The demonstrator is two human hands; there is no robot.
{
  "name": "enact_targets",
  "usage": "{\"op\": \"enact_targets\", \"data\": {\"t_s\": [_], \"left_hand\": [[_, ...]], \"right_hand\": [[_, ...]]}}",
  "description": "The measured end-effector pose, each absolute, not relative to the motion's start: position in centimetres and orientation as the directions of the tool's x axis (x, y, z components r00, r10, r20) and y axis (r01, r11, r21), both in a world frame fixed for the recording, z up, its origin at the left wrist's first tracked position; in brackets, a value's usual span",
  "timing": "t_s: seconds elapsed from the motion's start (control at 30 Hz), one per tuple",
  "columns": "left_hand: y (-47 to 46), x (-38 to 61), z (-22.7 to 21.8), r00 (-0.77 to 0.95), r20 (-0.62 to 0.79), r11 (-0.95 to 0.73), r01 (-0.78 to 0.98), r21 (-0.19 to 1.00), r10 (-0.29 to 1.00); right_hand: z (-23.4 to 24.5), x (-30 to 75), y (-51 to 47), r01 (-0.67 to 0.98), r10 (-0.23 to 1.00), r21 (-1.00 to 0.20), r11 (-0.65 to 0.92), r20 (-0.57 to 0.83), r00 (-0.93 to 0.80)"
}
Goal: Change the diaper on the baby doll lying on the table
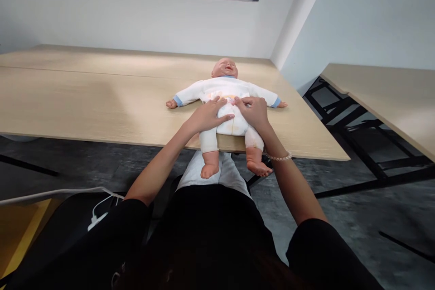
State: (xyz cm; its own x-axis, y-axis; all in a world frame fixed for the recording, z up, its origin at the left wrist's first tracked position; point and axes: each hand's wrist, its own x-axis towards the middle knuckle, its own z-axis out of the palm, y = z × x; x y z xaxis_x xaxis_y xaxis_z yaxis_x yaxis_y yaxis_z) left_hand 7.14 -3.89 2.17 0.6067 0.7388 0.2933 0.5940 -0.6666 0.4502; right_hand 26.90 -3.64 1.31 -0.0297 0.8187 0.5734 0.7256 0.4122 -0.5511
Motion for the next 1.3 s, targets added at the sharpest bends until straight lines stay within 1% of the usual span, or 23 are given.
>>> {"op": "enact_targets", "data": {"t_s": [0.1, 0.23, 0.3, 0.37, 0.47, 0.6, 0.67, 0.77, 0.83, 0.9, 1.0, 1.1, 1.2, 1.3], "left_hand": [[-4.4, 7.3, 2.2, 0.610, 0.281, -0.667, 0.618, 0.416, 0.741], [-5.7, 8.0, 2.3, 0.620, 0.254, -0.669, 0.664, 0.333, 0.742], [-6.3, 8.4, 2.3, 0.614, 0.246, -0.662, 0.686, 0.302, 0.750], [-6.6, 8.7, 2.2, 0.608, 0.254, -0.659, 0.696, 0.285, 0.752], [-6.5, 8.5, 2.1, 0.613, 0.262, -0.667, 0.685, 0.294, 0.745], [-6.4, 7.1, 2.2, 0.634, 0.254, -0.680, 0.646, 0.346, 0.731], [-6.7, 6.3, 2.3, 0.621, 0.271, -0.675, 0.631, 0.383, 0.735], [-7.8, 5.6, 2.3, 0.566, 0.305, -0.642, 0.645, 0.414, 0.766], [-8.6, 5.5, 2.5, 0.527, 0.309, -0.611, 0.689, 0.391, 0.792], [-9.3, 5.8, 2.7, 0.500, 0.280, -0.572, 0.742, 0.351, 0.820], [-9.7, 6.7, 3.2, 0.437, 0.172, -0.469, 0.831, 0.298, 0.883], [-9.5, 7.8, 3.8, 0.355, 0.087, -0.366, 0.894, 0.258, 0.931], [-9.3, 8.6, 4.3, 0.321, 0.071, -0.329, 0.916, 0.231, 0.944], [-9.2, 9.0, 4.8, 0.287, 0.103, -0.303, 0.932, 0.202, 0.952]], "right_hand": [[1.1, 27.3, -3.9, 0.730, 0.835, -0.566, 0.383, 0.550, -0.012], [0.8, 28.0, -4.7, 0.668, 0.839, -0.563, 0.486, 0.516, -0.176], [0.8, 28.2, -5.2, 0.673, 0.835, -0.531, 0.515, 0.488, -0.254], [1.0, 28.2, -5.7, 0.703, 0.845, -0.498, 0.508, 0.446, -0.295], [1.3, 28.2, -6.6, 0.697, 0.855, -0.510, 0.504, 0.407, -0.321], [1.5, 28.9, -8.3, 0.572, 0.834, -0.607, 0.552, 0.384, -0.397], [1.4, 29.6, -9.3, 0.572, 0.853, -0.633, 0.521, 0.353, -0.385], [1.3, 30.3, -10.7, 0.653, 0.888, -0.604, 0.456, 0.358, -0.289], [1.3, 30.4, -11.3, 0.716, 0.898, -0.559, 0.418, 0.372, -0.234], [1.3, 30.2, -11.5, 0.769, 0.914, -0.524, 0.365, 0.357, -0.190], [1.3, 29.3, -11.4, 0.817, 0.944, -0.496, 0.294, 0.284, -0.167], [1.1, 28.2, -10.8, 0.844, 0.956, -0.466, 0.266, 0.237, -0.170], [0.8, 27.4, -10.1, 0.851, 0.957, -0.459, 0.255, 0.243, -0.156], [0.7, 27.3, -9.5, 0.859, 0.952, -0.450, 0.246, 0.276, -0.128]]}}
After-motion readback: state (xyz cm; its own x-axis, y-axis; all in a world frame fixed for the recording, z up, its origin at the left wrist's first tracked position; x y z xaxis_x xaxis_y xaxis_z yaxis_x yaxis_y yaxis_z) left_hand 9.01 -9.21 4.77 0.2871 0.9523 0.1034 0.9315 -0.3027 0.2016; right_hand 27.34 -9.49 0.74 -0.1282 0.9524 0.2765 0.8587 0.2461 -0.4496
